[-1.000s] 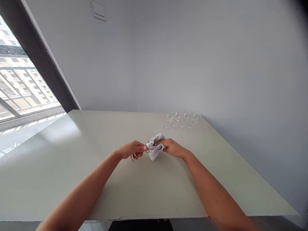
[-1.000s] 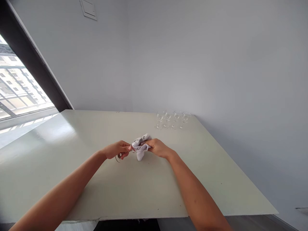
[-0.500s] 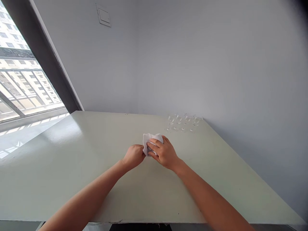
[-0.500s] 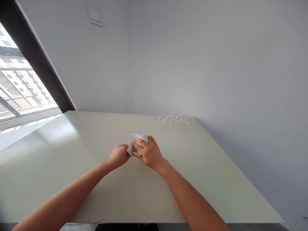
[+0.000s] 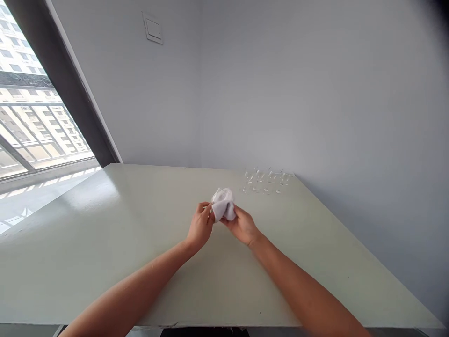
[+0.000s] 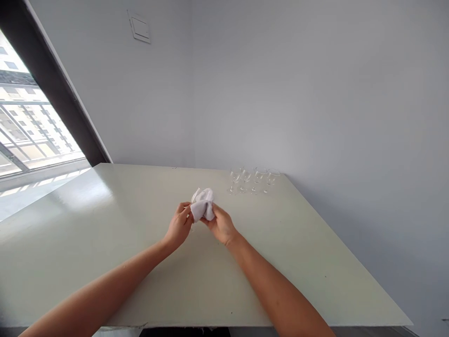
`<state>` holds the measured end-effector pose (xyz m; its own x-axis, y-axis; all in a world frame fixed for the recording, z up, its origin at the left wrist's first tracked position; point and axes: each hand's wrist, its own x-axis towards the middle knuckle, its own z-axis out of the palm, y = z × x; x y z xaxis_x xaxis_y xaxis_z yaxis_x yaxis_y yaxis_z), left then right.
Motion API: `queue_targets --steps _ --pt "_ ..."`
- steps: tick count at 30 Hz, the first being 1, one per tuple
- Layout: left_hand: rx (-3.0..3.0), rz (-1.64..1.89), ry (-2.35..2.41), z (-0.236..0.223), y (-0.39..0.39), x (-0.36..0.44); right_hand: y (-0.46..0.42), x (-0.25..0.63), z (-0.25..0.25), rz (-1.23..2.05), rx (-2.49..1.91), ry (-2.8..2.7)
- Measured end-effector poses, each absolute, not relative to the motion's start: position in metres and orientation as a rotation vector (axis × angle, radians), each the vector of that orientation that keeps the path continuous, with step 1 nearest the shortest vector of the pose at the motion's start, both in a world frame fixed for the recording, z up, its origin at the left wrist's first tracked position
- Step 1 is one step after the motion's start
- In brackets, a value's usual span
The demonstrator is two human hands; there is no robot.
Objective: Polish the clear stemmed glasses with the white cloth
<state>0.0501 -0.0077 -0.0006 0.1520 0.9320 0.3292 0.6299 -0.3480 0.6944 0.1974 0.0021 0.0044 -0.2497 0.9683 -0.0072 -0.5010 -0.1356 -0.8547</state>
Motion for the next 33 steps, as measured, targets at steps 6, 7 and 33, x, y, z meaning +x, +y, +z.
queue_targets --steps 6,7,33 --pt "2.218 1.108 1.562 -0.008 -0.018 0.059 -0.016 0.173 0.001 1.575 -0.763 -1.058" --pt "2.222 1.063 1.544 -0.006 -0.018 0.058 -0.014 0.175 -0.001 1.599 -0.788 -1.034" --pt "0.759 1.323 1.039 0.015 0.014 0.024 0.003 0.218 0.007 0.185 -1.451 -1.934"
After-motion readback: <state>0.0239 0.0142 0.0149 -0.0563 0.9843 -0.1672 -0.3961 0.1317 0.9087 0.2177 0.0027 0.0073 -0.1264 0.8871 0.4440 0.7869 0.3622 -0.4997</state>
